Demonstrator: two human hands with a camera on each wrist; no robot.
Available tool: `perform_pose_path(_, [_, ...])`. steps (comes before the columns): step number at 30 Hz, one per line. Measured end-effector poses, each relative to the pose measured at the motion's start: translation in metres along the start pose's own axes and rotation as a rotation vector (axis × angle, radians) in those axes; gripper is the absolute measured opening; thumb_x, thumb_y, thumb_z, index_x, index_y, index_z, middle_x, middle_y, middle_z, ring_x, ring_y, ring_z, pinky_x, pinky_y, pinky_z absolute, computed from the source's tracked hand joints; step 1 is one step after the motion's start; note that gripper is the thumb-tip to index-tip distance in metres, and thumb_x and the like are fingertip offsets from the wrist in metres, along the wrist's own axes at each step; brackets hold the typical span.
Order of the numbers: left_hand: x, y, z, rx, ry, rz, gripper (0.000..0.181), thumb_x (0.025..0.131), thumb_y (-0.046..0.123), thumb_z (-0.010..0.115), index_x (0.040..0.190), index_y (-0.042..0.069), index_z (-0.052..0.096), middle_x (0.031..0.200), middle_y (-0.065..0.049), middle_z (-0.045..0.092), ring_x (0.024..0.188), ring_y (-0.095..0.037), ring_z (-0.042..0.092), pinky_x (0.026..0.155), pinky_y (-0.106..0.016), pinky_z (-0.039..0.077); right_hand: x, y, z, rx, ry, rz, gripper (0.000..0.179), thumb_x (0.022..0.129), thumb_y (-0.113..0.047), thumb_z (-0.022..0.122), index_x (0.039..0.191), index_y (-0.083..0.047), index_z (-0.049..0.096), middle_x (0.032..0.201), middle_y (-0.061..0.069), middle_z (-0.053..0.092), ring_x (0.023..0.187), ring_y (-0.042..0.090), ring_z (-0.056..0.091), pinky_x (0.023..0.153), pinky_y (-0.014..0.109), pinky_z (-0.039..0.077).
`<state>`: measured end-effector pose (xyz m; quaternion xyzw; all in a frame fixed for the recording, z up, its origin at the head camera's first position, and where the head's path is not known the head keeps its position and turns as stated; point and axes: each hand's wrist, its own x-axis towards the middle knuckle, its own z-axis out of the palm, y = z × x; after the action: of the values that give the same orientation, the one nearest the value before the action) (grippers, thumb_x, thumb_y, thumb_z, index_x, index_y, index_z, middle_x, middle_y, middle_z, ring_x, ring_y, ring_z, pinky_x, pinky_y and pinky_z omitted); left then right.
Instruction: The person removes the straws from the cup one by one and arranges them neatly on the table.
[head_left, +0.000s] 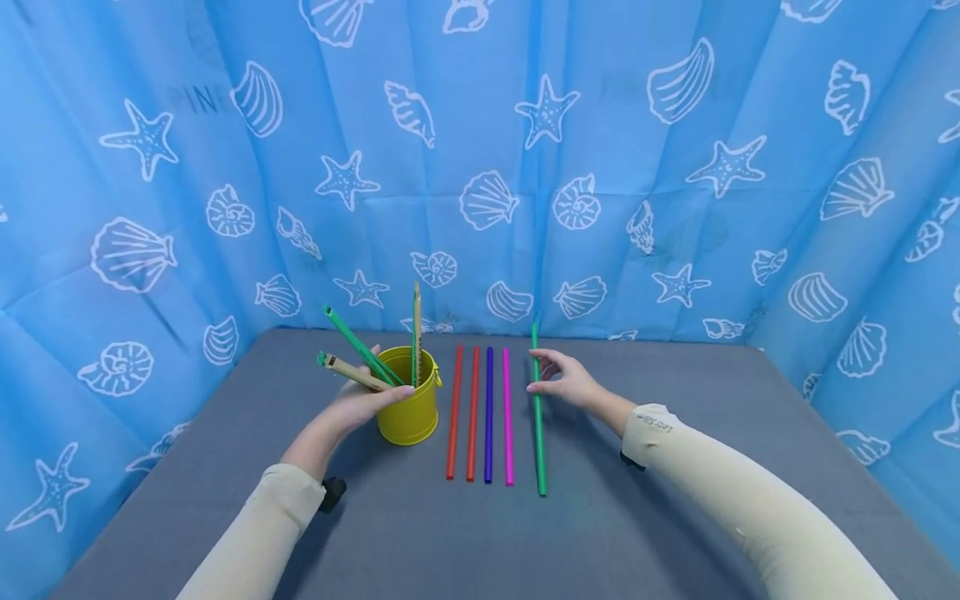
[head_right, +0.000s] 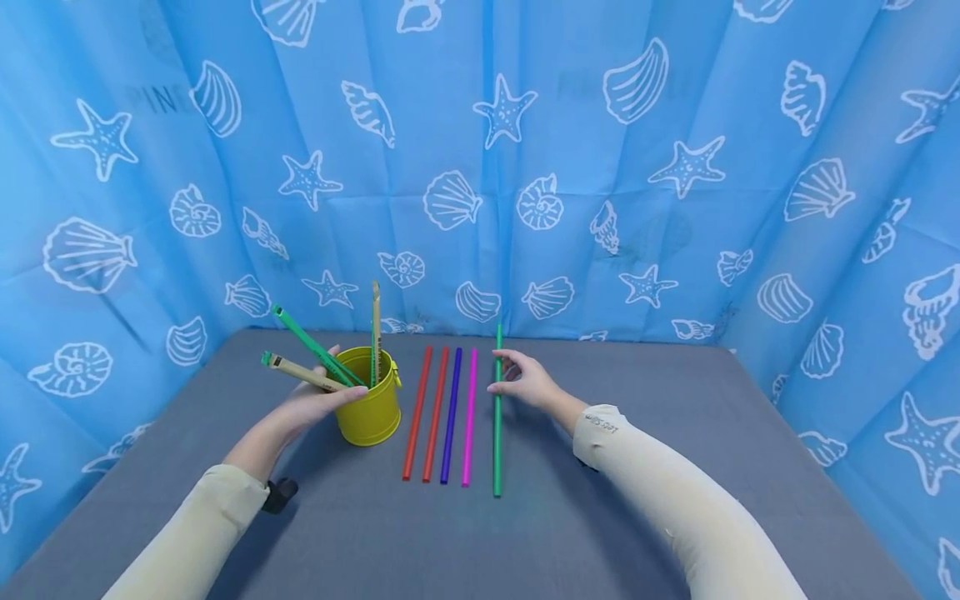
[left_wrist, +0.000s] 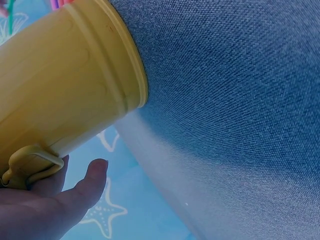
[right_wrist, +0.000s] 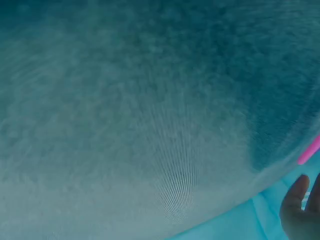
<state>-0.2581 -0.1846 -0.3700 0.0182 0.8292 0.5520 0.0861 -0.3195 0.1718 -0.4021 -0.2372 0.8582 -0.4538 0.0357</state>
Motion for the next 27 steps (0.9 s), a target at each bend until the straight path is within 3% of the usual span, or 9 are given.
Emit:
perform_pose_path(6, [-0.001, 0.001, -0.001, 0.007, 0.002, 0.004, 0.099, 0.09, 0.029, 0.07, 0.156, 0.007, -0.001, 0.156, -0.027, 0.018, 0.142, -0.04, 0.021, 0.112, -0.058, 0.022, 0.014, 0.008, 0.01, -0.088, -0.055, 0.068, 0.062, 0.089, -0.012, 0.071, 0.139, 0.01, 0.043, 0.105, 0.02, 0.057, 0.095, 0.029, 0.055, 0.08, 0.04, 0.048])
perform_pose_path(12, [0.0, -0.001, 0.0, 0.008, 0.001, 0.002, 0.1, 0.09, 0.031, 0.07, 0.156, 0.008, -0.001, 0.155, -0.027, 0.019, 0.142, -0.04, 0.021, 0.112, -0.057, 0.021, 0.023, 0.01, 0.014, -0.136, -0.137, 0.125, 0.064, 0.088, -0.015, 0.073, 0.138, 0.011, 0.044, 0.092, 0.011, 0.058, 0.079, 0.02, 0.051, 0.067, 0.032, 0.044])
perform_pose_path(18, [0.0, -0.002, 0.002, -0.01, -0.001, 0.004, 0.1, 0.09, 0.03, 0.07, 0.156, 0.009, -0.001, 0.155, -0.028, 0.018, 0.142, -0.041, 0.021, 0.112, -0.057, 0.021, 0.024, 0.012, 0.014, -0.163, -0.176, 0.122, 0.062, 0.087, -0.015, 0.074, 0.136, 0.011, 0.046, 0.085, 0.005, 0.054, 0.072, 0.015, 0.046, 0.065, 0.028, 0.04])
perform_pose_path(21, [0.0, -0.002, 0.002, -0.014, -0.002, 0.008, 0.1, 0.09, 0.029, 0.071, 0.156, 0.008, -0.001, 0.155, -0.027, 0.019, 0.142, -0.04, 0.022, 0.112, -0.057, 0.022, 0.02, 0.008, 0.011, -0.184, -0.211, 0.149, 0.066, 0.09, -0.018, 0.072, 0.141, 0.009, 0.041, 0.084, 0.009, 0.054, 0.071, 0.018, 0.046, 0.065, 0.031, 0.041])
perform_pose_path(24, [0.001, -0.002, 0.002, -0.017, -0.011, 0.018, 0.101, 0.09, 0.03, 0.071, 0.156, 0.007, -0.002, 0.155, -0.027, 0.02, 0.142, -0.04, 0.022, 0.112, -0.057, 0.022, 0.013, 0.002, 0.008, -0.222, -0.285, 0.201, 0.074, 0.093, -0.028, 0.067, 0.149, 0.004, 0.031, 0.106, 0.019, 0.059, 0.087, 0.025, 0.056, 0.075, 0.039, 0.047])
perform_pose_path(27, [0.001, -0.003, 0.0, -0.023, -0.017, 0.03, 0.101, 0.09, 0.03, 0.07, 0.156, 0.007, -0.002, 0.155, -0.027, 0.021, 0.142, -0.04, 0.021, 0.112, -0.057, 0.021, 0.008, -0.002, 0.008, -0.254, -0.369, 0.222, 0.082, 0.094, -0.039, 0.064, 0.154, -0.001, 0.021, 0.14, 0.027, 0.044, 0.118, 0.036, 0.051, 0.095, 0.05, 0.044])
